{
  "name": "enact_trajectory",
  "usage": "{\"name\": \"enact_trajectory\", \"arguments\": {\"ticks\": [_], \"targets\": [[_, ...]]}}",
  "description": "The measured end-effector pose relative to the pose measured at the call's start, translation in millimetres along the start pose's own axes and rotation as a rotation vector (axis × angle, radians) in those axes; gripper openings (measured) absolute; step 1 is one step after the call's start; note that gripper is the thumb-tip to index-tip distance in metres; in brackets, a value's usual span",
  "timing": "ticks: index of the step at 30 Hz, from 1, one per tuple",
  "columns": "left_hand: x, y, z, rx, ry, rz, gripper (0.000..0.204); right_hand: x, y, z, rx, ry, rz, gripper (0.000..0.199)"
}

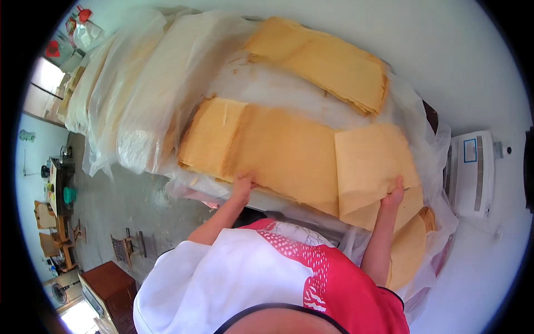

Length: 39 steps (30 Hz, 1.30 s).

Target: The person is handling and stacking yellowish sheets of material one by one onto piles on a plastic-covered workbench.

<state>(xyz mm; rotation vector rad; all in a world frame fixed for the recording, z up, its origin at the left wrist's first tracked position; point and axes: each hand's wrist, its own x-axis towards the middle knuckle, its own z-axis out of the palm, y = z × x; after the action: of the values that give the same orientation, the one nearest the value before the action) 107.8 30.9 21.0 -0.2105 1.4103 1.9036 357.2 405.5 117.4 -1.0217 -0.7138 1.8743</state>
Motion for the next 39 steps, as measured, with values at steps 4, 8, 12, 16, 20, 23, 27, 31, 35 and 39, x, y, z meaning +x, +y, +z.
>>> {"name": "enact_trajectory", "arguments": {"ticks": [4, 8, 12, 16, 20, 23, 27, 31, 35, 39], "targets": [[-3.3, 27.5, 2.7, 0.744, 0.386, 0.490, 0.029, -29.2, -31.0, -9.3, 0.162, 0.083, 0.004, 0.040], [-14.0, 46.4, 77.7, 1.209, 0.025, 1.127, 0.040, -52.6, -26.0, -7.5, 0.111, 0.028, -0.094, 0.040], [-3.8, -24.3, 163.7, 1.390, -0.792, 1.120, 0.055, -66.4, -63.7, 34.1, 0.084, -0.032, -0.179, 0.041], [-39.2, -37.3, 212.3, 1.802, -1.104, 1.004, 0.080, -53.1, -173.5, -8.5, 0.118, 0.012, -0.218, 0.042], [-36.1, -61.1, 214.1, 1.875, -1.094, 0.976, 0.092, -44.8, -300.1, -80.9, -0.031, 0.092, -0.425, 0.038], [-38.0, -61.1, 216.3, 1.868, -1.037, 0.927, 0.091, -44.8, -357.5, -99.9, -0.071, 0.141, -0.509, 0.038], [-35.1, -69.5, 214.0, 1.904, -0.988, 0.959, 0.084, -19.3, -436.1, -144.4, -0.236, 0.378, -0.747, 0.037], [-40.0, -67.8, 220.3, 1.920, -0.948, 0.960, 0.077, -16.4, -512.2, -183.2, -0.136, 0.301, -0.744, 0.036], [-46.1, -65.3, 222.8, 1.929, -0.917, 0.889, 0.075, -11.3, -566.9, -191.0, -0.243, 0.362, -0.854, 0.035], [-41.8, -74.5, 226.8, 1.927, -0.902, 0.876, 0.075, -29.0, -635.1, -209.1, -0.159, 0.520, -0.933, 0.037]]}}
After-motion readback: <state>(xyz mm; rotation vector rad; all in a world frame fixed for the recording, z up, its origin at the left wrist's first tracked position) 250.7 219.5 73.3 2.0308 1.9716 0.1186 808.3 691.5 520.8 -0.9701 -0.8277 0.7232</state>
